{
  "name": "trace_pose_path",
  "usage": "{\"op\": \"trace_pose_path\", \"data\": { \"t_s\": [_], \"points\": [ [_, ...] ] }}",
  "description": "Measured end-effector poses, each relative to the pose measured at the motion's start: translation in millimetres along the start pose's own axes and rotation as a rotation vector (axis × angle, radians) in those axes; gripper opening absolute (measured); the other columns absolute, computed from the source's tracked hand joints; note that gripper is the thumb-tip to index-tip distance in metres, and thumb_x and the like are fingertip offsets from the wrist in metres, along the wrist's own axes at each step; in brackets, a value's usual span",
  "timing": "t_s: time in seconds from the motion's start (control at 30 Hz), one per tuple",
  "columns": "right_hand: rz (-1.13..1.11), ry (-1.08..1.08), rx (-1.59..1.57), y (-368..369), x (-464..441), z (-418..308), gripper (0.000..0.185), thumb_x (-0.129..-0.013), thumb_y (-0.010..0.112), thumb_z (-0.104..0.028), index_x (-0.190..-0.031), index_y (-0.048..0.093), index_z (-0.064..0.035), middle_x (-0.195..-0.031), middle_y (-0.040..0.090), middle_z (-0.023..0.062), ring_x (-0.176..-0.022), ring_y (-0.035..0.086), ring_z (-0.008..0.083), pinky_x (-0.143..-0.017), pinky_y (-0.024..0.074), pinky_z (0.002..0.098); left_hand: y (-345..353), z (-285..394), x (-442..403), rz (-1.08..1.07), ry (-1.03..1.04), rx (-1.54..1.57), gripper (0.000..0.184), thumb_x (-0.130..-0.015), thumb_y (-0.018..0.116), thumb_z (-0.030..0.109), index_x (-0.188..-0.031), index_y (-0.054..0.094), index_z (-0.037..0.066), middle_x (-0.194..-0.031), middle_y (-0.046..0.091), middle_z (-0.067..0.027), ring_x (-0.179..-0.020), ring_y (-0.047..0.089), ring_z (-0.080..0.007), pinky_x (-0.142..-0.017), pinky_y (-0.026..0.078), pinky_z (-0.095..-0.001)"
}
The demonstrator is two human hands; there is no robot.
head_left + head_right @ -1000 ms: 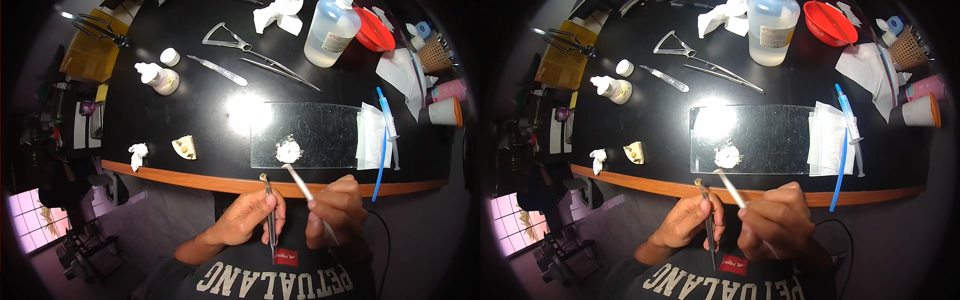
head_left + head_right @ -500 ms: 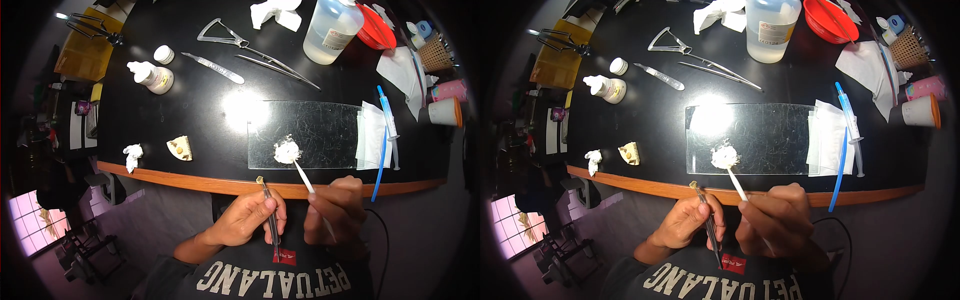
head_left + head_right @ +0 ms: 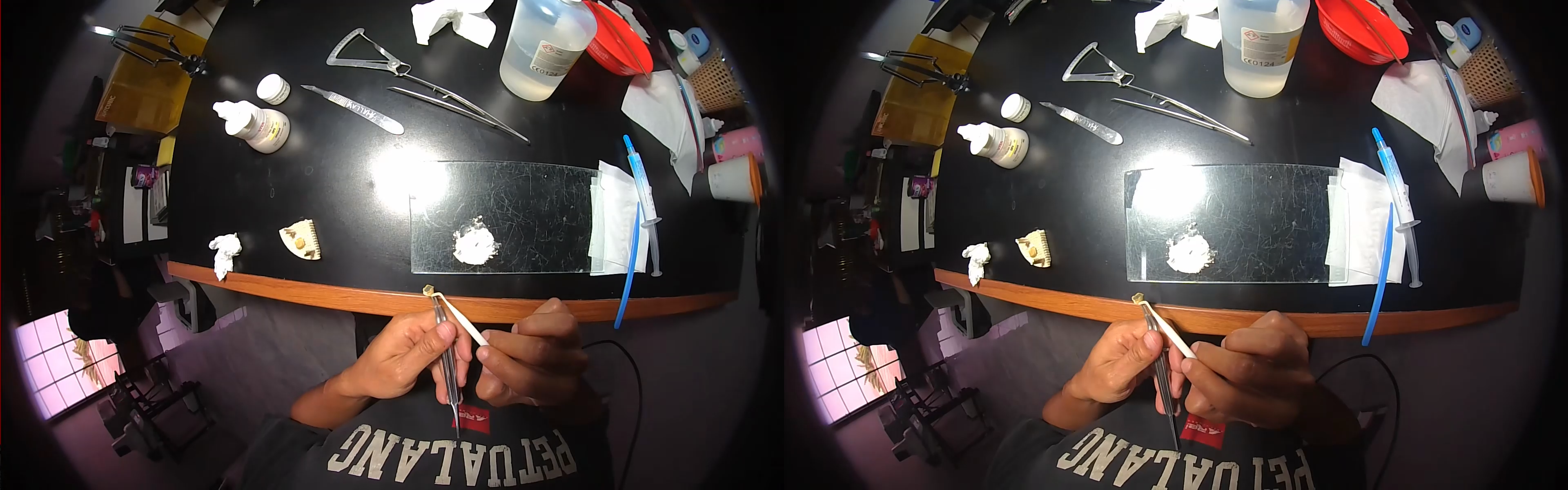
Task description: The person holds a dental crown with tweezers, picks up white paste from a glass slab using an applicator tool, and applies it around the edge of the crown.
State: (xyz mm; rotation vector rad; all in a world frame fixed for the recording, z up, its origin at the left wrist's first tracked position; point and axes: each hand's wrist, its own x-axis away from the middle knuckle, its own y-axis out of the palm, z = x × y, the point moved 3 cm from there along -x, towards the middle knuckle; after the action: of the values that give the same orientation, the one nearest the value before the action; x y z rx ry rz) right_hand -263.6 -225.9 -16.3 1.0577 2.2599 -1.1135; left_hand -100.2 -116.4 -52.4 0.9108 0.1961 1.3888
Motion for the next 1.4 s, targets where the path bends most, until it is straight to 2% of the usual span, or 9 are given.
{"op": "trace_pose_path", "data": {
  "t_s": [0.13,0.23,0.33,0.43,1.03,1.13,1.23,1.4],
  "points": [
    [-0.008,-0.023,0.037,0.9,-1.8,-0.7,0.019,-0.074,0.081,-0.010,-0.091,0.076,-0.0163,-0.094,0.074,-0.0091,-0.089,0.058,0.0102,-0.057,0.0404,0.0271,1.0,1.1,-1.2,0.008,0.017,-0.025,0.043,-0.119,0.036,0.033,-0.111,0.060,-0.003,-0.089,0.070,-0.0155,-0.062,0.071,-0.0155,-0.056,0.060,-0.0219],
    [-0.027,-0.018,0.023,2.0,2.6,0.4,0.012,-0.083,0.080,-0.014,-0.094,0.077,-0.0185,-0.094,0.075,-0.0074,-0.085,0.055,0.0137,-0.057,0.0360,0.0297,1.4,0.5,-0.6,0.008,0.007,-0.015,0.044,-0.119,0.036,0.033,-0.111,0.059,-0.003,-0.089,0.070,-0.0151,-0.062,0.071,-0.0155,-0.056,0.060,-0.0217],
    [-0.031,-0.013,0.025,1.5,2.5,0.4,0.009,-0.087,0.081,-0.019,-0.094,0.077,-0.0183,-0.094,0.076,-0.0065,-0.086,0.055,0.0140,-0.057,0.0365,0.0298,1.7,2.4,-0.8,-0.010,-0.001,-0.006,0.044,-0.119,0.035,0.033,-0.111,0.059,-0.003,-0.090,0.070,-0.0148,-0.062,0.071,-0.0156,-0.057,0.061,-0.0220],
    [-0.035,-0.009,0.024,-0.6,0.3,-0.3,0.016,-0.078,0.082,-0.014,-0.092,0.076,-0.0176,-0.096,0.074,-0.0094,-0.090,0.058,0.0102,-0.057,0.0403,0.0262,0.6,1.5,-0.8,-0.022,-0.005,0.004,0.044,-0.119,0.035,0.033,-0.111,0.059,-0.003,-0.090,0.070,-0.0149,-0.063,0.071,-0.0159,-0.057,0.061,-0.0226],
    [-0.061,-0.022,0.014,-0.8,-1.3,-0.9,0.014,-0.082,0.084,-0.017,-0.093,0.076,-0.0176,-0.100,0.076,-0.0079,-0.090,0.058,0.0095,-0.056,0.0418,0.0258,0.9,1.4,-1.5,-0.026,-0.001,0.009,0.045,-0.119,0.033,0.032,-0.113,0.059,-0.004,-0.091,0.070,-0.0146,-0.064,0.072,-0.0159,-0.056,0.062,-0.0228],
    [-0.051,-0.048,0.026,1.5,4.9,1.2,0.013,-0.093,0.081,-0.029,-0.093,0.077,-0.0174,-0.096,0.077,-0.0051,-0.088,0.056,0.0153,-0.058,0.0385,0.0309,1.1,1.5,-1.4,-0.024,-0.006,0.007,0.045,-0.119,0.033,0.032,-0.113,0.059,-0.004,-0.091,0.070,-0.0146,-0.063,0.072,-0.0160,-0.056,0.062,-0.0229],
    [-0.044,-0.024,0.031,0.3,0.7,-0.2,0.014,-0.083,0.085,-0.019,-0.094,0.076,-0.0176,-0.101,0.076,-0.0082,-0.091,0.058,0.0101,-0.057,0.0422,0.0260,1.3,0.8,-1.6,-0.023,-0.005,0.015,0.045,-0.119,0.033,0.032,-0.112,0.059,-0.004,-0.091,0.070,-0.0147,-0.063,0.072,-0.0162,-0.056,0.062,-0.0230],
    [-0.059,-0.019,0.030,-0.5,1.3,-0.3,0.013,-0.085,0.084,-0.021,-0.095,0.076,-0.0174,-0.101,0.076,-0.0079,-0.092,0.058,0.0109,-0.057,0.0419,0.0263,1.6,1.7,-1.6,-0.026,0.001,0.007,0.044,-0.119,0.034,0.032,-0.112,0.059,-0.003,-0.091,0.069,-0.0144,-0.064,0.072,-0.0163,-0.056,0.062,-0.0231]
  ]
}}
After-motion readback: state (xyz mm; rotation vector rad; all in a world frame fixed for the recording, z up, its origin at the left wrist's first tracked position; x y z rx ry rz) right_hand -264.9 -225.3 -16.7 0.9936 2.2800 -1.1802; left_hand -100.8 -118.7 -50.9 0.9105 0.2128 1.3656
